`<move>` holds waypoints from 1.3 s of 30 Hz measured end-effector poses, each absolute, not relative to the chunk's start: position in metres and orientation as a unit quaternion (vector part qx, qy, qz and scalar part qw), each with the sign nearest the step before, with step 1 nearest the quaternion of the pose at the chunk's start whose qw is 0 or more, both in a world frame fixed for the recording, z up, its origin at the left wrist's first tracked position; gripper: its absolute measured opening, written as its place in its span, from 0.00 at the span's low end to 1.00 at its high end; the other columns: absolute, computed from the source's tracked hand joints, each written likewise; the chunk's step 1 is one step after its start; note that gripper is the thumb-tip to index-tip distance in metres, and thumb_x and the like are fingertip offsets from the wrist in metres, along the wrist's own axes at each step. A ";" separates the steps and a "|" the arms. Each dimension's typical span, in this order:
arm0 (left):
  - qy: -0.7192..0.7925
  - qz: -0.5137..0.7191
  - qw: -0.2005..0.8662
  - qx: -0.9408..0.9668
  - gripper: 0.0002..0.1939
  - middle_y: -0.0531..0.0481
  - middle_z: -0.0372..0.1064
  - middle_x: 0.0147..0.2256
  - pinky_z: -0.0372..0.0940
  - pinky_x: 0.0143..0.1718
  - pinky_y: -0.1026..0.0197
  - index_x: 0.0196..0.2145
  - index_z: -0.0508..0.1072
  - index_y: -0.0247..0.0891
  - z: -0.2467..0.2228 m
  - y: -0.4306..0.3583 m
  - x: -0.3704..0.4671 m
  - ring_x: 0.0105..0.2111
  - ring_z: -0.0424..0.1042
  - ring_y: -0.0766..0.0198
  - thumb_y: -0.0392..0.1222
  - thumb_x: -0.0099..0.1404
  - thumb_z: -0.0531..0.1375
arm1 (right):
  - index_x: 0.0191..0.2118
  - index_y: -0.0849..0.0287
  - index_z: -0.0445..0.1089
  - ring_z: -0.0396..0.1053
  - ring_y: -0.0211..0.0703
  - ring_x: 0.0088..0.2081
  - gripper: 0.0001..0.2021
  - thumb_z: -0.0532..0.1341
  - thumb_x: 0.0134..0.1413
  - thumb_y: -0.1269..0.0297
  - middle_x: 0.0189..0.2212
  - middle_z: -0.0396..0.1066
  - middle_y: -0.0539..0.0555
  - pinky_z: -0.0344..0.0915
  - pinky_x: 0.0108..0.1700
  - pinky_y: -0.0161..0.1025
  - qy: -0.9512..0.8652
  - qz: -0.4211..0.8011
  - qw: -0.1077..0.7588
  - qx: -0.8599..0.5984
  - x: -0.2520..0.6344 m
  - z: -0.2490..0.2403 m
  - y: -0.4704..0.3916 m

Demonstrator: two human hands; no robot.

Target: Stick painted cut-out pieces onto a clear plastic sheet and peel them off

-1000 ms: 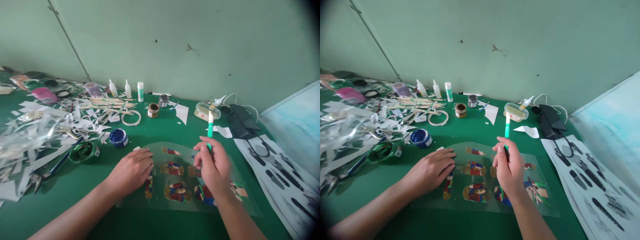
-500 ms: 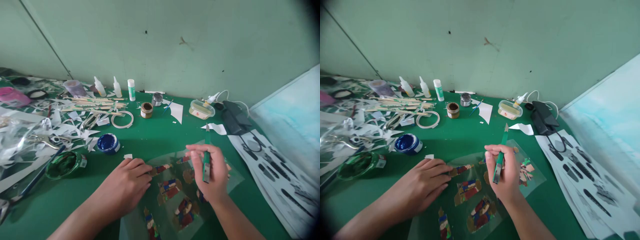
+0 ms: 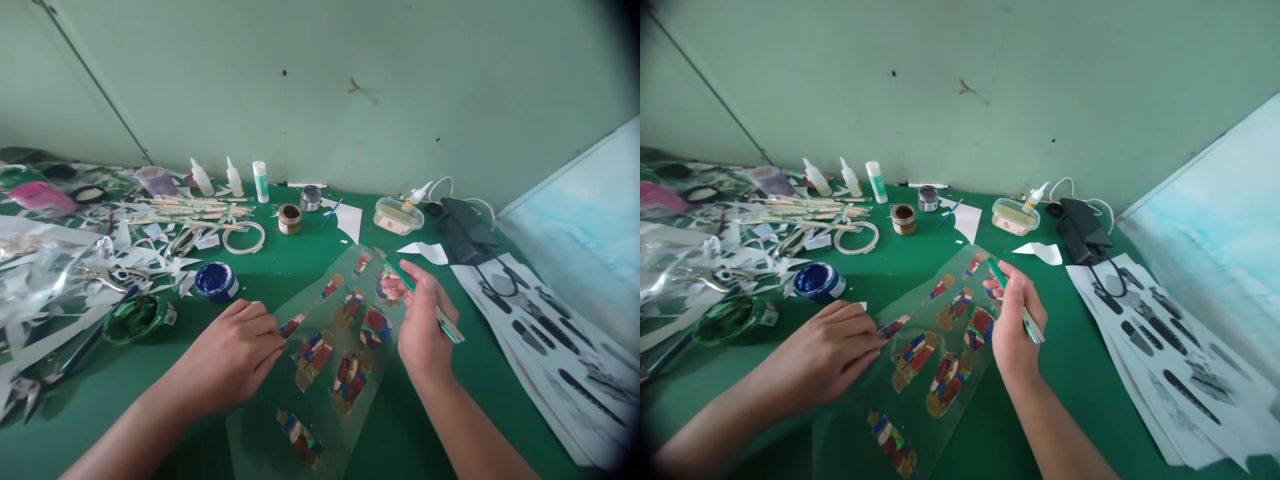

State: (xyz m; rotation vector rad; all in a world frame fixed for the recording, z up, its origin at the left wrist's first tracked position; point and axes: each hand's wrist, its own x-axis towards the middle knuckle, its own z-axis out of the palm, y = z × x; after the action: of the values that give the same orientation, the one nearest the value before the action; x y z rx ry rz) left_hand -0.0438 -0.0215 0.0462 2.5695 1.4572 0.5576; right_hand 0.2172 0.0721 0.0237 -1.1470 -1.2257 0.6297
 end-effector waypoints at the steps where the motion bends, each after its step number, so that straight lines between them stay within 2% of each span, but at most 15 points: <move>1: 0.471 0.178 0.089 0.860 0.10 0.48 0.76 0.37 0.64 0.45 0.53 0.36 0.78 0.43 0.045 -0.021 -0.045 0.40 0.72 0.58 0.37 0.69 0.56 | 0.48 0.58 0.74 0.76 0.46 0.34 0.18 0.56 0.65 0.51 0.31 0.76 0.55 0.73 0.37 0.45 -0.530 0.277 0.621 -0.506 0.218 0.025 0.073; 4: 0.437 0.153 0.140 0.875 0.14 0.49 0.73 0.53 0.60 0.57 0.47 0.47 0.76 0.44 0.041 -0.021 -0.048 0.55 0.68 0.54 0.36 0.68 0.55 | 0.43 0.58 0.76 0.77 0.46 0.33 0.14 0.63 0.59 0.53 0.30 0.77 0.53 0.74 0.36 0.44 -0.519 0.283 0.614 -0.522 0.216 0.030 0.072; 6: 0.438 0.147 0.141 0.875 0.16 0.49 0.70 0.58 0.58 0.59 0.46 0.52 0.74 0.44 0.040 -0.020 -0.049 0.58 0.66 0.54 0.37 0.69 0.55 | 0.39 0.58 0.77 0.78 0.47 0.34 0.12 0.67 0.56 0.55 0.30 0.78 0.54 0.75 0.37 0.45 -0.516 0.284 0.613 -0.527 0.213 0.033 0.070; 8: 0.452 0.139 0.127 0.872 0.16 0.49 0.70 0.58 0.60 0.57 0.45 0.51 0.75 0.44 0.040 -0.021 -0.048 0.57 0.68 0.54 0.37 0.70 0.54 | 0.38 0.59 0.78 0.79 0.49 0.33 0.11 0.67 0.56 0.56 0.30 0.79 0.54 0.76 0.39 0.46 -0.513 0.285 0.622 -0.519 0.210 0.035 0.070; 13: 0.483 0.137 0.105 0.858 0.15 0.45 0.73 0.53 0.64 0.50 0.46 0.44 0.79 0.43 0.046 -0.024 -0.044 0.50 0.71 0.52 0.35 0.69 0.53 | 0.43 0.60 0.77 0.80 0.50 0.35 0.15 0.63 0.60 0.54 0.32 0.80 0.56 0.76 0.39 0.47 -0.512 0.310 0.635 -0.488 0.209 0.027 0.075; 17: 0.490 0.126 0.127 0.853 0.15 0.45 0.72 0.50 0.63 0.49 0.48 0.47 0.78 0.45 0.050 -0.027 -0.043 0.49 0.70 0.52 0.37 0.68 0.55 | 0.48 0.60 0.76 0.81 0.52 0.37 0.19 0.61 0.60 0.51 0.40 0.80 0.60 0.77 0.32 0.45 -0.512 0.393 0.608 -0.463 0.211 0.018 0.078; 20: 0.490 0.117 0.128 0.854 0.13 0.44 0.72 0.48 0.62 0.49 0.47 0.48 0.77 0.43 0.050 -0.028 -0.042 0.48 0.68 0.51 0.40 0.67 0.57 | 0.55 0.56 0.72 0.80 0.51 0.36 0.21 0.65 0.58 0.55 0.42 0.80 0.59 0.76 0.26 0.42 -0.528 0.428 0.577 -0.453 0.214 0.024 0.078; 22: 0.485 0.115 0.118 0.859 0.13 0.43 0.72 0.50 0.61 0.50 0.46 0.47 0.77 0.41 0.050 -0.029 -0.040 0.50 0.68 0.49 0.40 0.67 0.58 | 0.53 0.55 0.74 0.80 0.50 0.36 0.18 0.67 0.56 0.60 0.41 0.80 0.58 0.75 0.24 0.40 -0.546 0.443 0.565 -0.431 0.219 0.034 0.076; 25: 0.464 0.126 0.108 0.870 0.14 0.43 0.71 0.53 0.58 0.53 0.46 0.48 0.76 0.40 0.048 -0.029 -0.038 0.55 0.65 0.49 0.39 0.68 0.56 | 0.41 0.56 0.78 0.79 0.47 0.31 0.09 0.69 0.52 0.67 0.36 0.79 0.55 0.74 0.21 0.38 -0.577 0.484 0.542 -0.374 0.232 0.050 0.068; 28: 0.447 0.151 0.121 0.874 0.16 0.44 0.70 0.55 0.55 0.57 0.48 0.53 0.73 0.41 0.044 -0.028 -0.036 0.58 0.64 0.52 0.39 0.69 0.56 | 0.34 0.57 0.76 0.78 0.46 0.27 0.04 0.69 0.49 0.70 0.32 0.77 0.52 0.74 0.19 0.40 -0.626 0.557 0.447 -0.315 0.245 0.055 0.059; 30: 0.443 0.160 0.126 0.873 0.18 0.44 0.70 0.55 0.55 0.58 0.49 0.55 0.72 0.40 0.040 -0.027 -0.034 0.59 0.64 0.52 0.40 0.69 0.56 | 0.32 0.57 0.73 0.77 0.46 0.27 0.04 0.68 0.51 0.70 0.31 0.74 0.51 0.74 0.20 0.40 -0.633 0.617 0.370 -0.285 0.248 0.049 0.054; 32: 0.450 0.159 0.120 0.871 0.18 0.43 0.71 0.55 0.55 0.59 0.49 0.55 0.72 0.39 0.037 -0.026 -0.032 0.59 0.64 0.52 0.40 0.70 0.56 | 0.31 0.57 0.71 0.74 0.42 0.26 0.04 0.67 0.53 0.70 0.28 0.72 0.49 0.71 0.21 0.38 -0.627 0.647 0.337 -0.273 0.246 0.041 0.050; 35: 0.478 0.157 0.099 0.859 0.16 0.43 0.71 0.55 0.56 0.58 0.49 0.53 0.73 0.38 0.035 -0.026 -0.027 0.57 0.66 0.52 0.39 0.70 0.55 | 0.28 0.57 0.70 0.71 0.38 0.26 0.06 0.68 0.52 0.69 0.27 0.72 0.50 0.70 0.26 0.37 -0.687 0.587 0.324 -0.280 0.240 0.030 0.044; 39: 0.493 0.164 0.097 0.849 0.16 0.44 0.71 0.55 0.57 0.59 0.47 0.53 0.74 0.38 0.036 -0.029 -0.024 0.59 0.65 0.51 0.40 0.70 0.56 | 0.31 0.57 0.72 0.75 0.42 0.34 0.04 0.67 0.54 0.69 0.32 0.76 0.52 0.73 0.36 0.40 -0.776 0.472 0.305 -0.286 0.234 0.029 0.033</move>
State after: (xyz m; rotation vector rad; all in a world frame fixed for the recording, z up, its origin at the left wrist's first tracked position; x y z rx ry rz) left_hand -0.0239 -0.0286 0.0362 2.5126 1.4604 0.4843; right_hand 0.2337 0.0333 0.0287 -0.7571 -2.0558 1.2488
